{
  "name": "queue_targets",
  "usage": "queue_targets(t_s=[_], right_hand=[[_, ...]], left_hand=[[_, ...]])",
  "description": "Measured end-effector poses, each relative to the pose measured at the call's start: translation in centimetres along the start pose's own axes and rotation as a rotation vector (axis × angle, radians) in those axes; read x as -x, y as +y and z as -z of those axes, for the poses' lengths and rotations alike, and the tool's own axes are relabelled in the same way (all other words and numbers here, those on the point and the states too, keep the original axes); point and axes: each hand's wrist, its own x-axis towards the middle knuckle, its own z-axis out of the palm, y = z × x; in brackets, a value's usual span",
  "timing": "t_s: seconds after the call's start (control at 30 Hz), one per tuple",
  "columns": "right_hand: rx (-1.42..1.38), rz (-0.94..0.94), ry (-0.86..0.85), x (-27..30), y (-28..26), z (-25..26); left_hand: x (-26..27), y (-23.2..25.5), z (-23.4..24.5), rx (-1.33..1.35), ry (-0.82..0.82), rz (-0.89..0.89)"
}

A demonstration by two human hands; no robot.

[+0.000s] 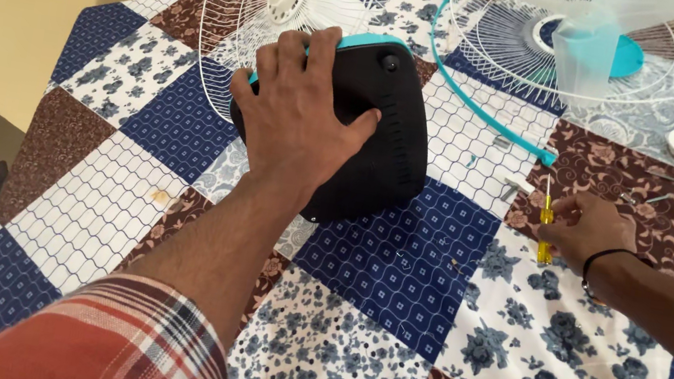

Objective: The person uses a screwdriver to tighten screws on the back of a small fan base. They remove and replace screws at multiple positions while holding the fan steady on a patterned tablecloth.

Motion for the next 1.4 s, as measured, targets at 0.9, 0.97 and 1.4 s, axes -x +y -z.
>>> queue_targets(t_s=[0.9,0.97,1.4], right_hand=[[-0.226,-0.002,-0.137,1.0,-3.5,2.7],[-0.325,-0.009,-0.158,1.0,-5.3,3.5],[-0.607,0.327,-0.231,6.0,-21.7,5.8]], left_hand=[[0.3,-0.3,1.8,0.079,-0.047,0.006],[0.1,-0.5,1.9,0.106,-0.053,0.001],[-1.0,-0.3,5.0,0.166,-0.194,0.063]])
